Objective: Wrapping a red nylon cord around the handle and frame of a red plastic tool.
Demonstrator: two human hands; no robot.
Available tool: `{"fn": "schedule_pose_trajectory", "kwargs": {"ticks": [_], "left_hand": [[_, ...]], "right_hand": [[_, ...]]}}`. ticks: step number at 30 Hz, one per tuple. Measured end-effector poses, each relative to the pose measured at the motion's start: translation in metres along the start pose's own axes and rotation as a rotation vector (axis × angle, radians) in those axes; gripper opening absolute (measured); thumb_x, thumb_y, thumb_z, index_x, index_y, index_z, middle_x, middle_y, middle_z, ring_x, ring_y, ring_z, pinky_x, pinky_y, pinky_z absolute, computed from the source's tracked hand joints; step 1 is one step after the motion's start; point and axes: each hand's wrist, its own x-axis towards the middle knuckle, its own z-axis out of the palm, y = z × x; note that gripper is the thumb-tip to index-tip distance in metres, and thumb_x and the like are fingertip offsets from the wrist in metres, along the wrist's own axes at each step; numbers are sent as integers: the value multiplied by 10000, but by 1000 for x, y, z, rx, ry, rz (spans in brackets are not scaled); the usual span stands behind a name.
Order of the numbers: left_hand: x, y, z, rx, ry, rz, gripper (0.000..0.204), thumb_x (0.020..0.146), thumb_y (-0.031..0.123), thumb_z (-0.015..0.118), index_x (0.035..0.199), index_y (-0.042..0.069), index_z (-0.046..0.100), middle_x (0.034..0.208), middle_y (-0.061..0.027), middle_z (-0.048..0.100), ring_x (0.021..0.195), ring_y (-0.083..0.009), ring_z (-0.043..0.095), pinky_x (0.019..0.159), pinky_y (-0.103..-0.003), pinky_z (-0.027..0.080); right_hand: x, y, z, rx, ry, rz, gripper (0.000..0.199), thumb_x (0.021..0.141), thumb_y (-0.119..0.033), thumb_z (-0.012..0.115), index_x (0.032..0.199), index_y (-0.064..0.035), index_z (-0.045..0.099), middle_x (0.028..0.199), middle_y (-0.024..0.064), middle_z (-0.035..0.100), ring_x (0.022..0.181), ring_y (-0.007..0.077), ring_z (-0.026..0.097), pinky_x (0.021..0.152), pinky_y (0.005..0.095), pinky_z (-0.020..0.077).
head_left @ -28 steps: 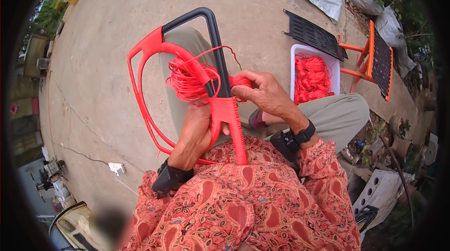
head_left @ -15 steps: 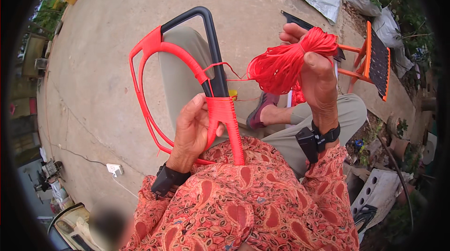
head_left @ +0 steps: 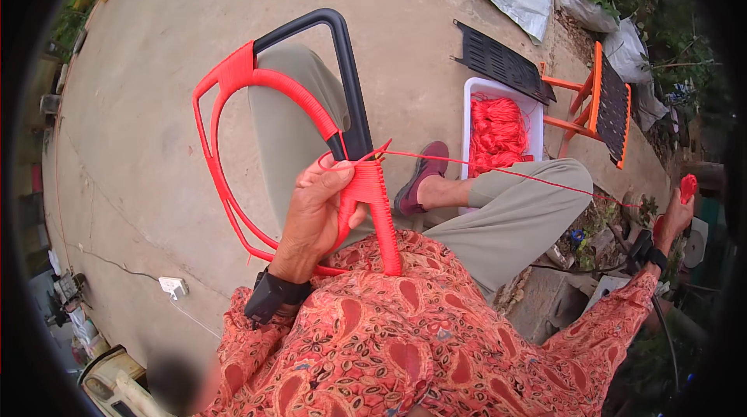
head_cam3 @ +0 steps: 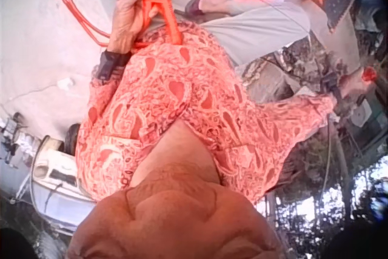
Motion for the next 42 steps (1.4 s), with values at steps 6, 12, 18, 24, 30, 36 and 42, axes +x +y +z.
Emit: {"fn": "schedule_pose_trajectory", "kwargs": {"ticks": [6,12,18,24,30,36,42], "left_hand": [[-1,0,1,49,-6,-11,276,921,143,568,1141,-17,522,953,-111,645,689,-128,625,414,-238,460],[0,-1,4,54,-26,-3,303,924,153,566,1169,-17,510,953,-106,641,683,-126,620,407,-234,447],[-3,1,6,60,24,19,347,925,209,568,1170,-14,468,932,-121,620,646,-181,620,356,-256,443],[-5,3,12,94,42,26,354,928,172,560,1209,-23,471,961,-112,626,651,-156,611,390,-258,431],[-2,1,15,124,30,11,394,917,234,586,1196,-11,455,934,-109,623,631,-171,613,358,-254,425],[-3,2,5,80,43,29,356,916,226,587,1151,-20,484,926,-124,623,615,-172,610,357,-258,437],[0,3,10,57,40,12,334,917,198,585,1145,-27,494,945,-137,632,640,-164,624,381,-244,452]], "right_hand": [[-116,-118,88,973,-724,460,167,926,-147,548,1031,-18,556,554,-68,335,432,31,324,403,205,335],[-244,-226,172,835,-1386,410,436,840,-130,654,1229,26,534,590,-18,482,465,59,427,449,236,388],[-286,-201,232,795,-1511,440,539,857,-119,606,1358,-14,440,617,-39,483,496,47,432,493,212,377],[-324,-215,279,892,-1583,403,353,834,-130,602,1170,-34,550,619,-28,508,493,56,469,463,229,403],[-356,-222,303,1048,-1824,624,132,852,-167,616,790,-53,590,589,1,543,488,99,521,462,245,418],[-282,-203,251,1378,-1439,754,294,877,-225,579,626,-94,500,489,-1,449,433,103,452,442,255,393],[-187,-169,220,1115,-1071,503,335,898,-194,517,590,-124,404,442,-15,351,400,106,386,418,266,375]]}}
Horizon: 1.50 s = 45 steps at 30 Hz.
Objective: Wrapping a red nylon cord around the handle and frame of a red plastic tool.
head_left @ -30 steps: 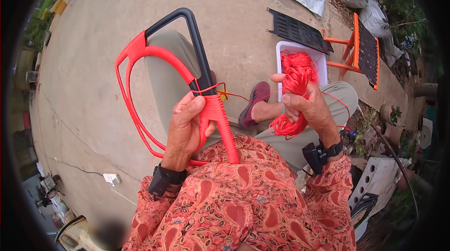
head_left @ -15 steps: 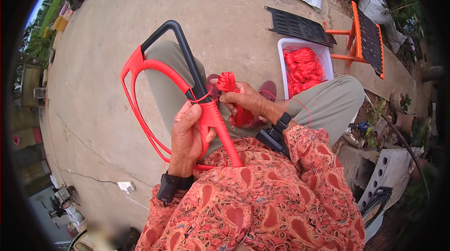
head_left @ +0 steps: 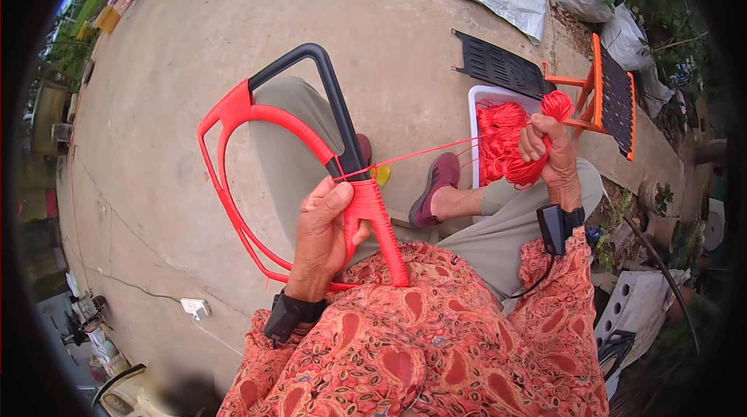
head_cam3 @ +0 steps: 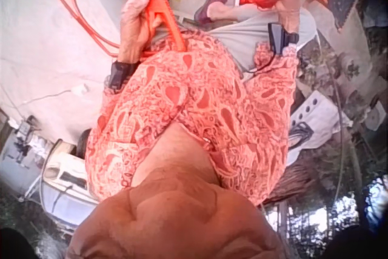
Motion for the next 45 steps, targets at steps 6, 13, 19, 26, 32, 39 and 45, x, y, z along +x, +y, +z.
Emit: {"fn": "schedule_pose_trajectory", "kwargs": {"ticks": [6,13,19,26,32,39,45], "left_hand": [[-1,-2,0,34,12,68,323,925,179,571,1155,-36,499,995,-161,634,651,-162,626,391,-232,447],[-5,2,-2,16,37,85,313,931,175,561,1154,-35,496,993,-165,637,652,-161,626,394,-227,440],[-2,-1,-4,10,34,83,296,932,160,560,1154,-27,505,981,-149,644,650,-142,617,399,-222,437],[-2,1,-2,70,-27,82,294,889,67,607,1154,-23,518,933,-109,646,563,-103,568,393,-215,418],[-5,-2,3,96,57,116,321,862,38,630,1159,-21,523,875,-88,651,540,-82,549,382,-199,387],[-8,3,0,63,30,40,310,874,74,626,1153,-13,523,865,-88,648,555,-97,577,385,-206,408],[4,12,1,50,51,-83,264,883,154,620,1076,-15,558,842,-79,641,595,-132,617,408,-249,478]], "right_hand": [[16,-15,3,222,-138,3,231,888,-185,556,684,-81,522,476,-28,396,419,86,406,425,260,378],[18,-10,89,-188,-214,126,368,884,-184,607,1204,-7,567,543,-56,424,448,41,395,437,217,346],[-25,43,145,17,-459,407,293,896,-231,623,1107,-28,611,538,-37,454,450,53,423,441,228,363],[-26,41,145,110,-367,287,200,877,-185,612,722,-86,533,516,-13,460,441,82,436,428,246,360],[-57,9,174,-514,-569,-167,208,697,-85,750,713,-25,551,589,6,545,549,109,528,527,288,415],[-54,-3,156,-536,-454,170,214,702,-123,767,702,-39,571,620,2,571,580,85,508,550,309,418],[-63,14,136,-553,-361,275,192,722,-170,772,751,-49,626,679,-34,587,625,58,512,602,269,434]]}}
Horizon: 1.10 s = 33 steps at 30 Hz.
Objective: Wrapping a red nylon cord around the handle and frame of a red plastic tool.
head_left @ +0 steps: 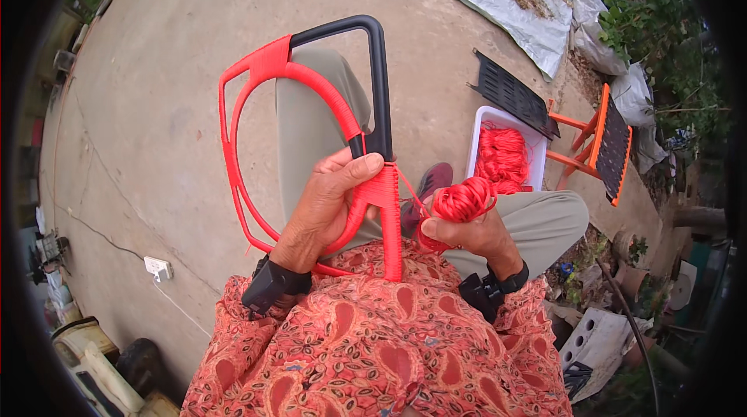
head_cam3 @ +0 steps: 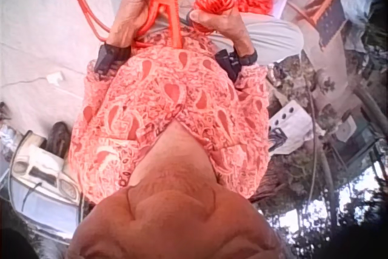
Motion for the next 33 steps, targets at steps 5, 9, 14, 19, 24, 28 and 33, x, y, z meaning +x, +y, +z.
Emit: {"fn": "schedule_pose_trajectory", "kwargs": {"ticks": [5,9,14,19,24,28,33], "left_hand": [[3,5,5,38,2,-41,175,837,78,648,948,-18,555,745,-93,631,538,-130,598,387,-242,445],[-1,0,5,48,-27,-21,166,821,47,666,893,-23,533,732,-106,631,526,-120,586,371,-227,399],[-2,-3,8,59,12,-27,171,831,43,656,906,-19,516,741,-106,631,526,-109,574,380,-212,391],[-4,-9,4,67,24,53,149,862,69,633,911,-7,514,748,-107,632,531,-106,571,385,-200,388],[-8,-12,0,-75,28,119,148,919,126,566,898,-15,528,753,-112,632,534,-128,576,421,-231,430],[-12,-16,-7,-25,15,157,224,937,174,534,950,-46,571,780,-123,634,542,-159,573,433,-258,435],[-14,-18,-9,-10,-1,121,251,952,190,525,938,-55,576,790,-137,645,544,-158,582,465,-248,465]], "right_hand": [[1,17,2,145,-19,-26,212,719,-149,752,678,-55,567,612,-44,516,565,51,470,524,255,384],[6,29,-12,405,7,-106,194,742,-103,700,643,-64,537,540,-42,467,474,52,406,446,257,326],[3,28,-13,292,38,-83,203,765,-85,660,625,-60,515,515,-37,451,448,60,398,429,259,311],[7,20,-16,313,54,-54,215,778,-71,632,612,-60,496,508,-26,450,442,67,403,430,248,308],[7,29,-12,380,7,-73,233,791,-96,627,607,-64,486,489,-12,432,431,81,397,430,249,317],[6,38,-11,471,6,-102,249,799,-118,615,600,-61,478,477,-6,424,418,95,410,424,254,326],[15,53,-13,536,9,-112,219,814,-131,613,649,-46,495,469,-4,415,410,98,416,422,257,363]]}}
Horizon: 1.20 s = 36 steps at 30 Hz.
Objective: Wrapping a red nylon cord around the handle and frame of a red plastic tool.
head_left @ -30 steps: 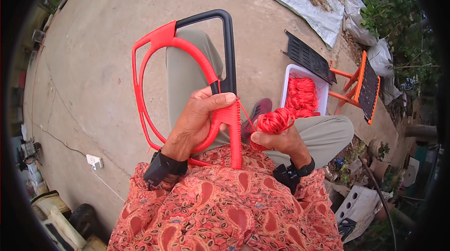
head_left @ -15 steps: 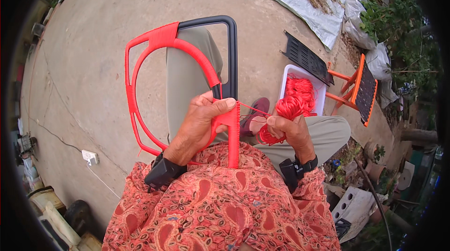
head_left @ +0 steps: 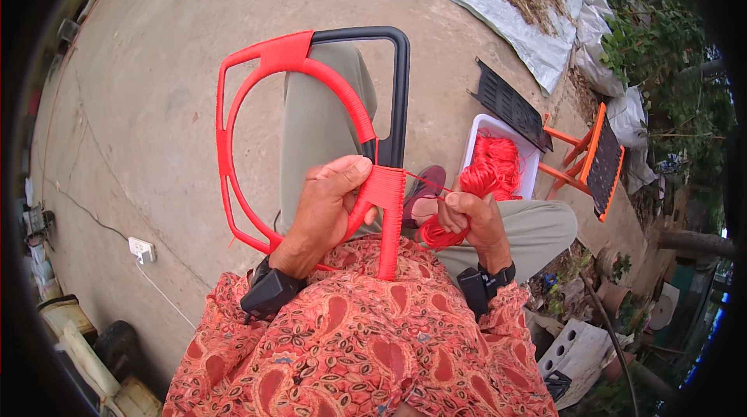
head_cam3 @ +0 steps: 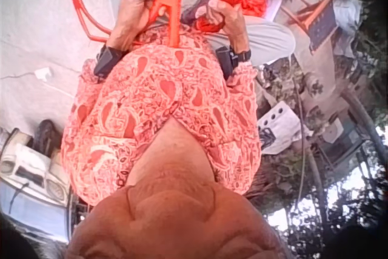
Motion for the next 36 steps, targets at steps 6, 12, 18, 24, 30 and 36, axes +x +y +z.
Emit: {"fn": "schedule_pose_trajectory", "kwargs": {"ticks": [6,12,18,24,30,36], "left_hand": [[-1,0,5,13,49,8,270,963,203,491,864,-38,565,745,-142,624,511,-167,558,447,-259,444],[1,-2,7,-19,34,3,269,971,210,482,864,-24,560,741,-125,618,506,-153,540,450,-246,426],[-7,-2,4,-5,0,6,266,966,226,504,940,-31,570,798,-102,628,531,-105,514,458,-223,396],[-19,6,12,-10,44,43,260,971,229,492,860,2,551,735,-105,613,478,-120,498,424,-230,377],[-25,4,10,-48,99,124,251,975,216,486,950,-18,575,759,-82,622,487,-95,495,435,-210,385],[-19,5,2,-82,89,111,262,983,225,470,976,-14,576,793,-77,628,535,-85,516,437,-210,393]], "right_hand": [[18,-11,-21,-31,5,141,236,861,-225,646,811,-45,503,510,-10,428,410,86,417,409,248,385],[46,-8,-80,-664,232,187,126,862,-150,502,898,-36,462,734,44,548,666,95,530,594,241,439],[82,-39,11,-986,5,-189,280,866,-187,625,1064,2,567,804,64,574,717,137,532,652,297,435],[98,-20,84,-901,-365,-597,326,830,-94,686,1134,-22,592,881,58,592,793,97,536,699,244,462],[99,6,88,-718,-299,-731,224,751,-83,683,935,-19,571,897,108,573,846,297,560,723,367,465],[104,5,87,-805,-293,-793,287,753,-58,677,1033,-29,622,891,106,570,842,294,569,704,375,461]]}}
